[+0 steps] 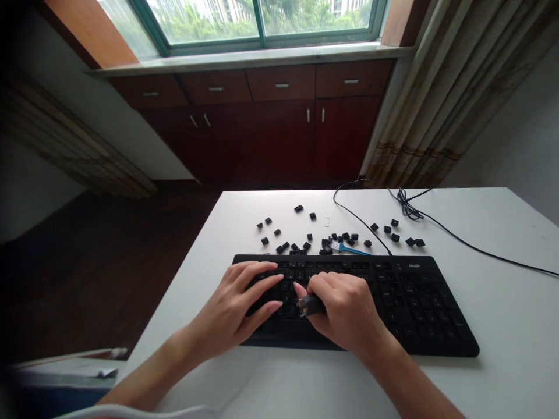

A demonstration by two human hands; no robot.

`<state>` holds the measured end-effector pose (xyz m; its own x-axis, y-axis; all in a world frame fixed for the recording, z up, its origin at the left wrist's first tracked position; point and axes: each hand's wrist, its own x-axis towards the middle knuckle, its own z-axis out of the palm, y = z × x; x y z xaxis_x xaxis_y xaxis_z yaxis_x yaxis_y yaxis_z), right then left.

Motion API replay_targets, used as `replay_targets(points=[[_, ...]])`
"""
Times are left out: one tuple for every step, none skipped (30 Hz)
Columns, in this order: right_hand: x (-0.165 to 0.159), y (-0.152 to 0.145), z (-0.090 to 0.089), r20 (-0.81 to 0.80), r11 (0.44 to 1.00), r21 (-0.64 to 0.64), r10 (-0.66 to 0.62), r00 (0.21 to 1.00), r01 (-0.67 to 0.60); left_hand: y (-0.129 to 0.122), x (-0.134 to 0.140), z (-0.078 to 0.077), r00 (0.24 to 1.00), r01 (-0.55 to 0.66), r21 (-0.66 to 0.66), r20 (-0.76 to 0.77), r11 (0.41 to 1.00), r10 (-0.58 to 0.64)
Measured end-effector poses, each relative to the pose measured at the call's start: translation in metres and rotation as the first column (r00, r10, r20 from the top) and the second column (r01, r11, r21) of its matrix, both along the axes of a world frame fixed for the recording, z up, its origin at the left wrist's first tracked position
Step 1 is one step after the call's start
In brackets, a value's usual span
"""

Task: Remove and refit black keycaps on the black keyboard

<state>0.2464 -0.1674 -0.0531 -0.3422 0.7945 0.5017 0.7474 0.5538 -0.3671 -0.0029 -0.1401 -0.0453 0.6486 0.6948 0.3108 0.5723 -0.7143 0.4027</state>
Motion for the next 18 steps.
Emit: replay_targets(points=[[0.0, 0.0, 0.0, -0.007, 1.0, 0.0, 0.001, 1.0, -0.001, -0.002, 0.0, 0.001, 0.998, 0.046, 0.044, -0.039, 0.998, -0.044], [0.0, 0.0, 0.0, -0.015, 1.0, -0.004, -0.001, 1.0, 0.001, -0.002, 0.0, 0.002, 0.995, 0.083, 0.074, -0.066, 0.994, -0.078], [-0.001, -0.001, -0.001, -0.023, 1.0, -0.01, -0.004, 1.0, 0.003, -0.002, 0.0, 0.003, 0.992, 0.109, 0.095, -0.081, 0.99, -0.101], [-0.001, -0.001, -0.001, -0.032, 1.0, -0.02, -0.008, 0.999, 0.007, -0.001, 0.0, 0.003, 0.99, 0.122, 0.107, -0.088, 0.987, -0.113], [-0.001, -0.001, -0.001, -0.043, 0.999, -0.03, -0.014, 0.999, 0.012, 0.001, 0.0, 0.004, 0.989, 0.127, 0.114, -0.09, 0.985, -0.118], [-0.001, -0.001, -0.001, -0.063, 0.999, -0.042, -0.018, 0.998, 0.016, 0.003, 0.0, 0.005, 0.989, 0.126, 0.119, -0.088, 0.985, -0.117], [-0.001, -0.001, -0.001, -0.099, 0.998, -0.055, -0.026, 0.995, 0.021, 0.004, -0.001, 0.005, 0.99, 0.124, 0.119, -0.084, 0.985, -0.114], [-0.001, -0.001, -0.001, -0.157, 0.996, -0.081, -0.042, 0.987, 0.03, 0.005, -0.001, 0.005, 0.991, 0.12, 0.119, -0.079, 0.986, -0.112], [0.0, -0.001, 0.0, -0.246, 0.992, -0.12, -0.07, 0.967, 0.041, 0.006, -0.003, 0.005, 0.991, 0.118, 0.119, -0.071, 0.986, -0.11], [0.0, 0.0, 0.002, -0.361, 0.983, -0.177, -0.111, 0.926, 0.048, 0.006, -0.004, 0.004, 0.992, 0.115, 0.12, -0.059, 0.986, -0.108], [0.0, 0.002, 0.003, -0.494, 0.969, -0.245, -0.159, 0.855, 0.039, 0.006, -0.006, 0.004, 0.994, 0.11, 0.123, -0.042, 0.986, -0.106], [-0.001, 0.004, 0.006, -0.622, 0.95, -0.311, -0.206, 0.756, 0.003, 0.006, -0.008, 0.003, 0.995, 0.104, 0.126, -0.018, 0.987, -0.102], [-0.002, 0.006, 0.008, -0.726, 0.929, -0.366, -0.247, 0.642, -0.055, 0.006, -0.009, 0.002, 0.995, 0.095, 0.13, 0.013, 0.987, -0.097], [-0.005, 0.008, 0.011, -0.797, 0.907, -0.401, -0.276, 0.537, -0.129, 0.006, -0.011, 0.001, 0.995, 0.084, 0.132, 0.047, 0.988, -0.091], [-0.008, 0.01, 0.014, -0.842, 0.887, -0.416, -0.292, 0.453, -0.201, 0.006, -0.012, 0.0, 0.993, 0.072, 0.132, 0.081, 0.989, -0.083], [-0.013, 0.012, 0.017, -0.869, 0.872, -0.415, -0.296, 0.396, -0.258, 0.007, -0.012, -0.002, 0.991, 0.058, 0.128, 0.113, 0.99, -0.072], [-0.019, 0.014, 0.021, -0.889, 0.868, -0.4, -0.29, 0.354, -0.293, 0.007, -0.012, -0.003, 0.988, 0.044, 0.12, 0.142, 0.992, -0.061], [-0.025, 0.015, 0.024, -0.907, 0.872, -0.377, -0.278, 0.317, -0.313, 0.008, -0.011, -0.005, 0.984, 0.03, 0.11, 0.169, 0.994, -0.049]])
